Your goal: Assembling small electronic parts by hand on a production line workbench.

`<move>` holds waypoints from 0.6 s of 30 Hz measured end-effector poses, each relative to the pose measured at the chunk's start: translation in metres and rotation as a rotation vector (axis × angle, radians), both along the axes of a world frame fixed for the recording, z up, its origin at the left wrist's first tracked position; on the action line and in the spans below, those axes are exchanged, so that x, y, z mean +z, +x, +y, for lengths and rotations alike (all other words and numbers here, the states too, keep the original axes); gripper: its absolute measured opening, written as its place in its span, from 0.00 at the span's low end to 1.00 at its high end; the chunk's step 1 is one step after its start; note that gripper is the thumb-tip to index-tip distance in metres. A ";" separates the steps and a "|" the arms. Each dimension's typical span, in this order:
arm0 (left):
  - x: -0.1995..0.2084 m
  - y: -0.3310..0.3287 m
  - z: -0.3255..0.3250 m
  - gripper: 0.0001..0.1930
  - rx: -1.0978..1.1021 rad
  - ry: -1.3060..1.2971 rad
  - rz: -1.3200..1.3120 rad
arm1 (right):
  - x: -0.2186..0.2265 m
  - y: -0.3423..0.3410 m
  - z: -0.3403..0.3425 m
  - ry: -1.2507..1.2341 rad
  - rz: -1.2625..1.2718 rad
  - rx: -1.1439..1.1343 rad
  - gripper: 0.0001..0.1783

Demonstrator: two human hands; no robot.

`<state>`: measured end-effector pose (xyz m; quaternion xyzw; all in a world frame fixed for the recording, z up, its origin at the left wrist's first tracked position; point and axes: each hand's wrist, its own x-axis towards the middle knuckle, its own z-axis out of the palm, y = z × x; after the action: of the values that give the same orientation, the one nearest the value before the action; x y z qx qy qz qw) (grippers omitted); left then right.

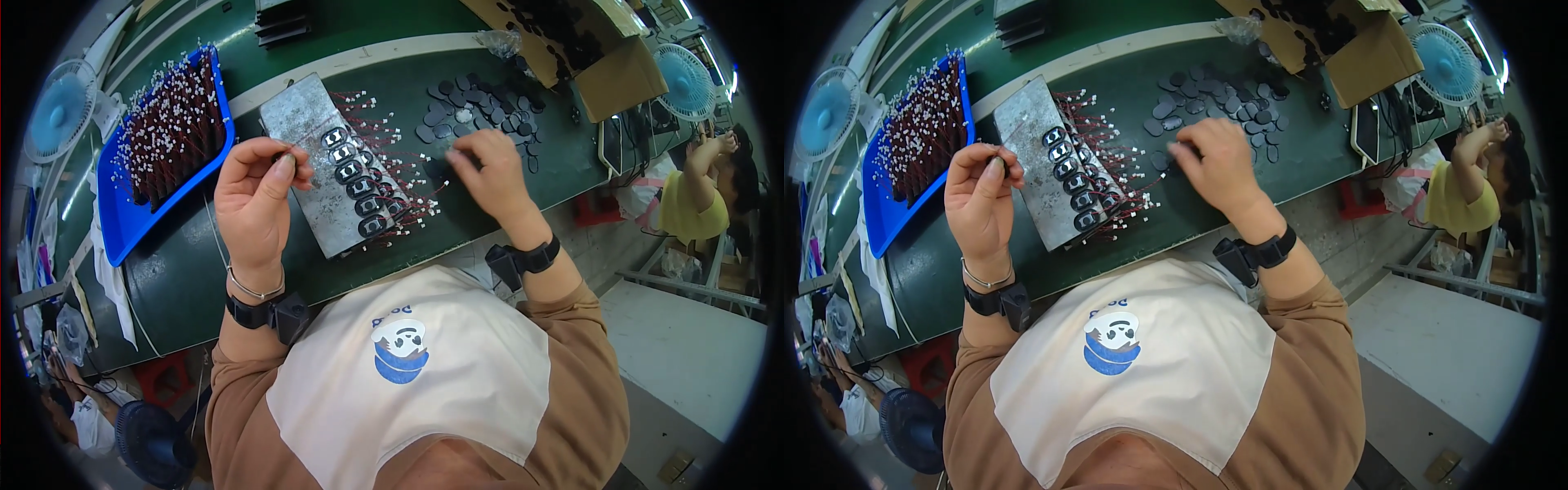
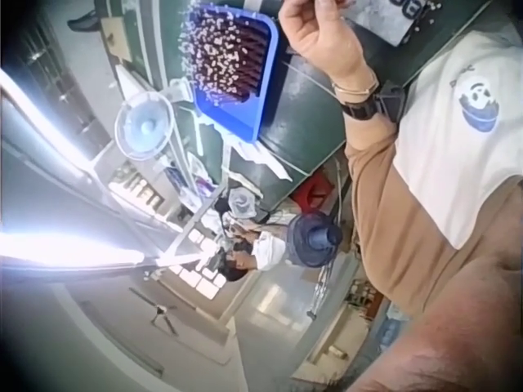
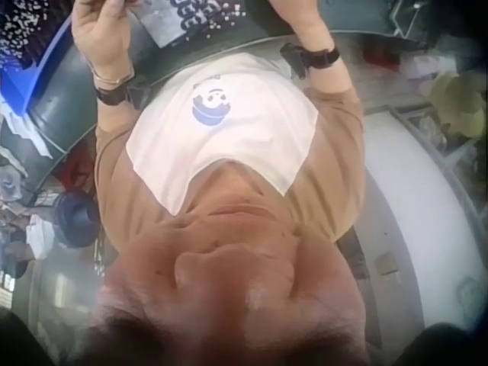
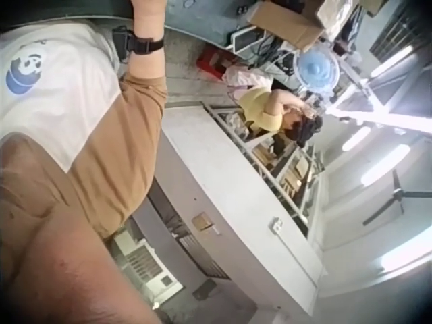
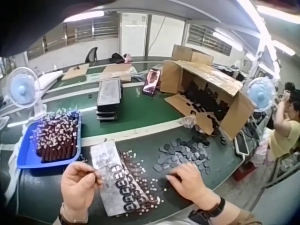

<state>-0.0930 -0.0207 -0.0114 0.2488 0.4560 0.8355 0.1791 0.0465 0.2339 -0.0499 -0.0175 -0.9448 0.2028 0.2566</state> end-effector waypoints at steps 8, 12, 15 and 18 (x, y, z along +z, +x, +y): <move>0.000 0.005 0.000 0.08 -0.005 -0.026 0.023 | 0.002 0.000 -0.023 0.089 -0.017 -0.130 0.10; -0.002 0.003 0.001 0.08 0.000 -0.027 0.023 | -0.007 -0.002 -0.029 0.061 -0.154 -0.145 0.11; -0.002 0.004 0.000 0.08 0.007 -0.028 0.021 | -0.012 -0.004 -0.030 0.050 -0.123 -0.129 0.11; -0.002 0.005 0.000 0.08 0.019 -0.038 0.021 | -0.005 -0.008 -0.030 0.020 -0.107 -0.154 0.11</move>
<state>-0.0878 -0.0210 -0.0130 0.2497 0.4759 0.8257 0.1713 0.0384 0.2034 -0.0551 -0.0982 -0.9551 0.1719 0.2206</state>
